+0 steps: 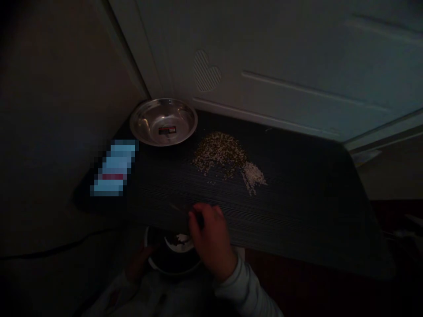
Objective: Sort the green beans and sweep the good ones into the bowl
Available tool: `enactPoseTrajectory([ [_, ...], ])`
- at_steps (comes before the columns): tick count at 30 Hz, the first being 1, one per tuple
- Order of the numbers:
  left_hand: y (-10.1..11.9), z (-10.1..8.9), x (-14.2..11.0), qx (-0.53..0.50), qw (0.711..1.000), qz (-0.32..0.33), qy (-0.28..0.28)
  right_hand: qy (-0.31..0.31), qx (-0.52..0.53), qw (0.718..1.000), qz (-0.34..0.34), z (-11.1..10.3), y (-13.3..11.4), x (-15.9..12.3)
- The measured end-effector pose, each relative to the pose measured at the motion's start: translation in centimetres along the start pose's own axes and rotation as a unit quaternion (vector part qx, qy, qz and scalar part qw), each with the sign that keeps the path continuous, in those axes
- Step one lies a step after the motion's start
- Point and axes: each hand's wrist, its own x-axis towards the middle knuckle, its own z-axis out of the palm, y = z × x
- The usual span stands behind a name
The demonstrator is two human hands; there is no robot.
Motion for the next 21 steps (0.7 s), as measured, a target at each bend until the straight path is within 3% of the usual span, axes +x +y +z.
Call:
enactPoseTrajectory([
  [3, 0.2, 0.1, -0.1, 0.024, 1.0, -0.016, 0.013, 0.016, 0.0, 1.0, 0.017, -0.6, 0.7, 0.6],
  [10, -0.1, 0.0, 0.7, 0.006, 0.999, -0.027, -0.016, 0.06, 0.005, 0.997, 0.056, -1.9, 2.0, 1.9],
  [21, 1.3, -1.5, -0.1, -0.03, 0.994, -0.108, -0.017, 0.074, 0.078, 0.993, 0.056, -2.1, 2.3, 2.1],
])
